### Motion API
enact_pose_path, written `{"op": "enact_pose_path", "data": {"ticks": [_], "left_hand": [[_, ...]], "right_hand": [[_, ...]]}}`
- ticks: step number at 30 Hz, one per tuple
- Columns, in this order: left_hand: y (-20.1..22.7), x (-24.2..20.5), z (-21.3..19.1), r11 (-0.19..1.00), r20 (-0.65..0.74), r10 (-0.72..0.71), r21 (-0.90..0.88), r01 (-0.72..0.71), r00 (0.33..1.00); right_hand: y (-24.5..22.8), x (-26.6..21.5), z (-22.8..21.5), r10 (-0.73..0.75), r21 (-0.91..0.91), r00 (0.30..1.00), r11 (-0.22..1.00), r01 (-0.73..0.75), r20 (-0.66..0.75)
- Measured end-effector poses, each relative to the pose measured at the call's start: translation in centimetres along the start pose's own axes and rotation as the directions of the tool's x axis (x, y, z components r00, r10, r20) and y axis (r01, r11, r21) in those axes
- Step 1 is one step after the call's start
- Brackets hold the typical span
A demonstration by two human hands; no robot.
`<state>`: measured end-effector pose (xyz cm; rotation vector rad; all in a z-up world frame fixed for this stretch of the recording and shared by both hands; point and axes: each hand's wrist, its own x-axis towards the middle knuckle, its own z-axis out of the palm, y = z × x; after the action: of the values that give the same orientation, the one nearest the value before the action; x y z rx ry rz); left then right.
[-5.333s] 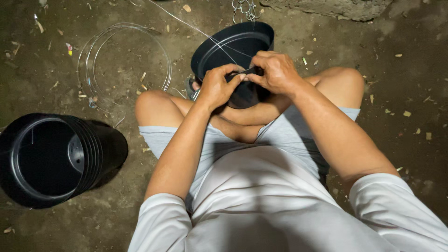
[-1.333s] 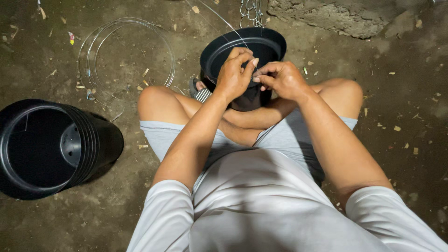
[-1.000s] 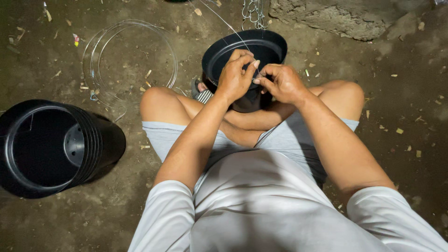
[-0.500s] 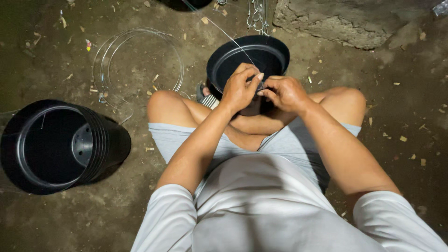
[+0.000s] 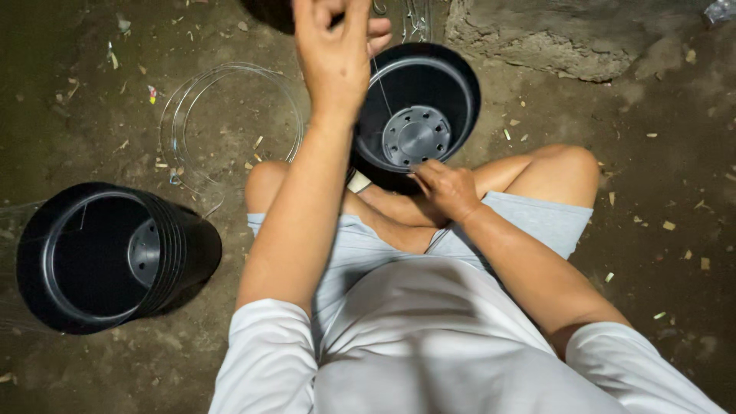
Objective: The person sits on the floor and assembles black plastic planters by threading metal wire through holes in the base and bending the wire to secure it. The person handles multiple planters and wire pieces, repeating the threading and bending process.
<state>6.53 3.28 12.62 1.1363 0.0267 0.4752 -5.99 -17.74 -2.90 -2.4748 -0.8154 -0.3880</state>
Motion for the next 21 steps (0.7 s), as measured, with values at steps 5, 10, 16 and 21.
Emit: {"op": "enact_pose_path", "data": {"ticks": [5,10,16,21], "left_hand": [[2.9,-0.5,2.4,0.961,0.189,-0.052,0.275,-0.002,0.981],[5.8,-3.2,3.8,0.737,0.371,0.308,0.489,-0.466,0.876],[7.5,-4.1,5.0,0.66,0.557,0.28,0.48,-0.578,0.782],[7.9,-4.5,4.6,0.633,0.572,0.304,0.477,-0.61,0.762]], "right_hand": [[-1.1,0.3,0.2,-0.01,-0.079,0.997,0.997,0.016,0.081],[-2.5,2.6,-4.3,0.111,0.219,0.986,0.972,-0.081,-0.128],[-0.2,10.3,-13.0,-0.012,0.244,0.932,0.964,0.107,-0.363],[0.3,14.3,-14.9,-0.106,0.213,0.98,0.967,0.141,-0.17]]}}
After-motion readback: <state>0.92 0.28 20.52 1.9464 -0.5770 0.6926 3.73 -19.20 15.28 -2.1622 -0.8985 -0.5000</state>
